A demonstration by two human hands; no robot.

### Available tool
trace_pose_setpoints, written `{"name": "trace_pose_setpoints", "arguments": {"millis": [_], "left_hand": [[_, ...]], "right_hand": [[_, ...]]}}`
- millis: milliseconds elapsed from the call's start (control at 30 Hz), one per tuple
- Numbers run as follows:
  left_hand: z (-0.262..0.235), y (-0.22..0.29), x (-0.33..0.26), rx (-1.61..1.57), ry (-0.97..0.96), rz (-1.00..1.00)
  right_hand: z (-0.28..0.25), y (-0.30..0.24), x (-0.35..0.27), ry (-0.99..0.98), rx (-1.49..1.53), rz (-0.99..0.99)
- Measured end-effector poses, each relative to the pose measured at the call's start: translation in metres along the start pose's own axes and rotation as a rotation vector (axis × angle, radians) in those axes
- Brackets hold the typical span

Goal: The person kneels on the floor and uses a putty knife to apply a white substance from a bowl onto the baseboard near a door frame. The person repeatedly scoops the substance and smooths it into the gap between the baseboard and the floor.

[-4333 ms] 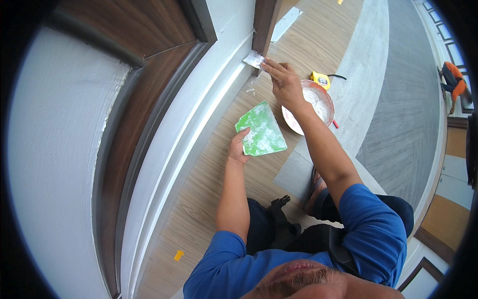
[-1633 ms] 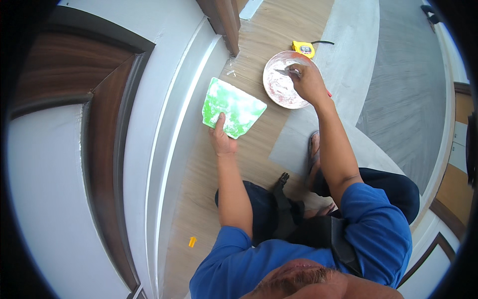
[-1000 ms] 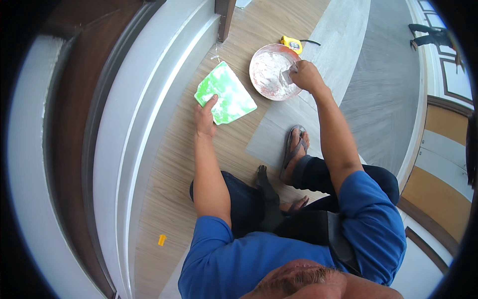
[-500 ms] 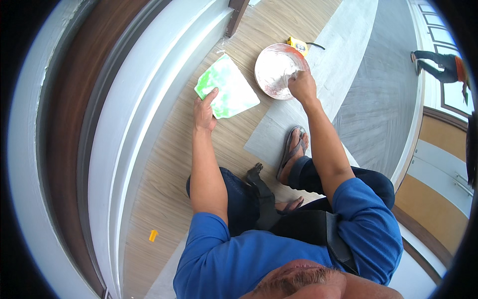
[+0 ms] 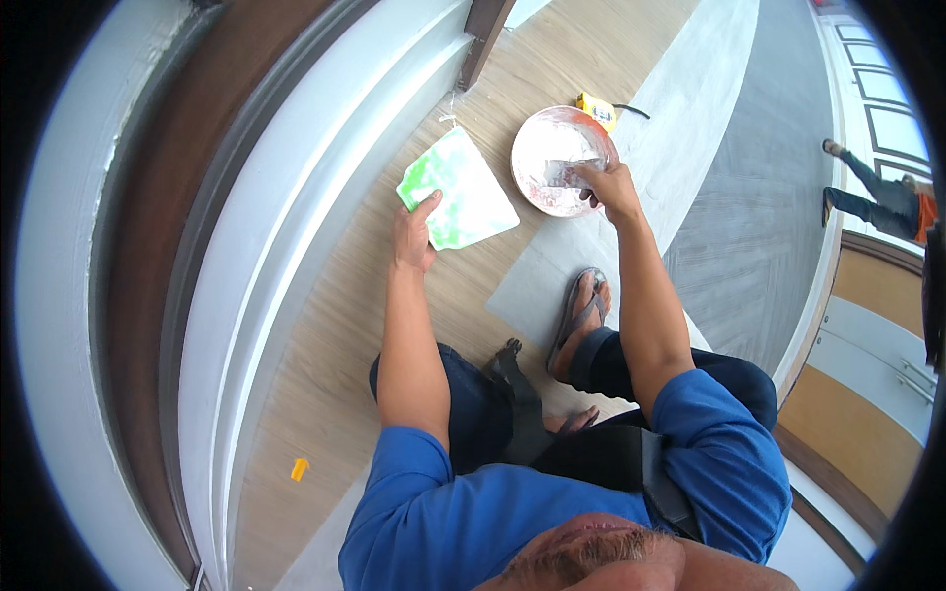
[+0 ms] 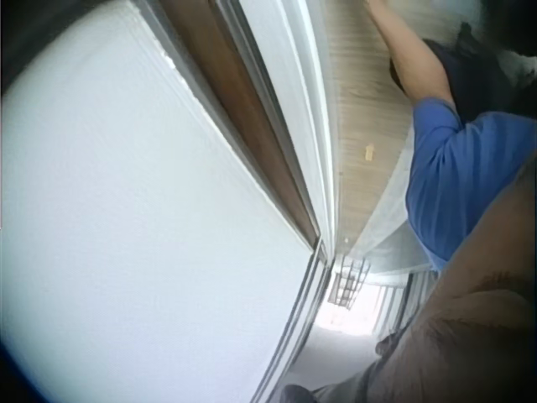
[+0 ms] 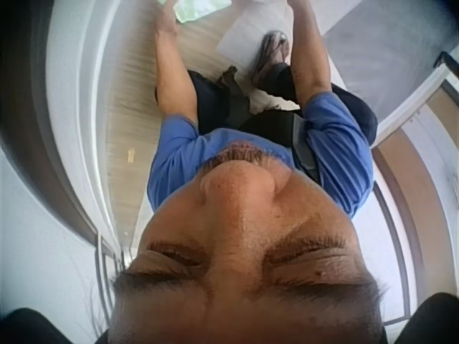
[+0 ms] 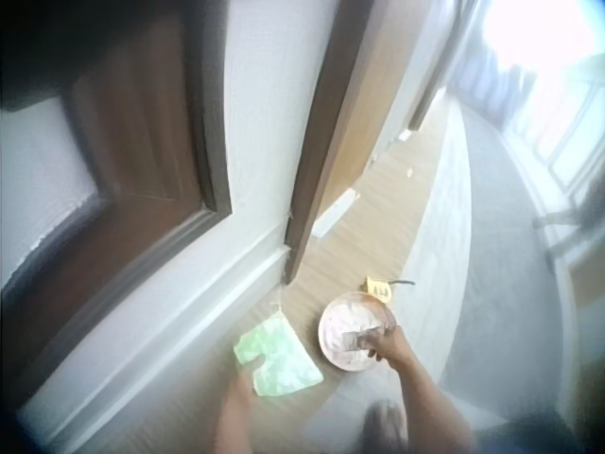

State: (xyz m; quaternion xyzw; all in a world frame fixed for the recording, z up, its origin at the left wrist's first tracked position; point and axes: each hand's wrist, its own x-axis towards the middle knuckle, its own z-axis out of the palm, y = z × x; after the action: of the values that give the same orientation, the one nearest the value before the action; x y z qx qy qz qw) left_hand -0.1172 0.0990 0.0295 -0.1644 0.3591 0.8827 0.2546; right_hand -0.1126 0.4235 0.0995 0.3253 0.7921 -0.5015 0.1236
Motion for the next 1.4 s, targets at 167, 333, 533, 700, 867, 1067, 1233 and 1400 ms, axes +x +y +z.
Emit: {"name": "trace_pose_setpoints", "arguments": {"millis": [167, 333, 533, 700, 867, 1067, 1233, 1400], "left_hand": [[0.001, -0.002, 0.001, 0.006, -0.001, -0.007], [0.001, -0.005, 0.003, 0.013, -0.004, -0.002], [-0.003, -0.006, 0.002, 0.015, -0.01, -0.016], [0.003, -0.005, 0.0, 0.001, 0.02, -0.012], [0.002, -0.002, 0.001, -0.013, -0.007, -0.018], [0.002, -0.001, 0.0, -0.035, -0.015, -0.013], [0.003, -0.004, 0.0, -0.071, -0.003, -0.015], [0.001, -0.004, 0.001, -0.057, -0.013, -0.012]], "right_hand": [[-0.014, 0.012, -0.003, -0.075, 0.372, -0.065], [-0.018, 0.017, 0.006, 0.009, -0.006, -0.129], [-0.003, 0.001, 0.013, 0.29, -0.731, -0.254], [0.016, -0.008, 0.006, 0.308, -0.846, -0.316], [0.038, -0.007, 0.001, 0.246, -0.972, -0.316], [0.036, -0.004, 0.004, 0.183, -0.909, -0.323], [0.025, -0.005, 0.004, 0.235, -0.869, -0.313], [0.03, 0.001, 0.007, 0.267, -0.853, -0.367]]}}
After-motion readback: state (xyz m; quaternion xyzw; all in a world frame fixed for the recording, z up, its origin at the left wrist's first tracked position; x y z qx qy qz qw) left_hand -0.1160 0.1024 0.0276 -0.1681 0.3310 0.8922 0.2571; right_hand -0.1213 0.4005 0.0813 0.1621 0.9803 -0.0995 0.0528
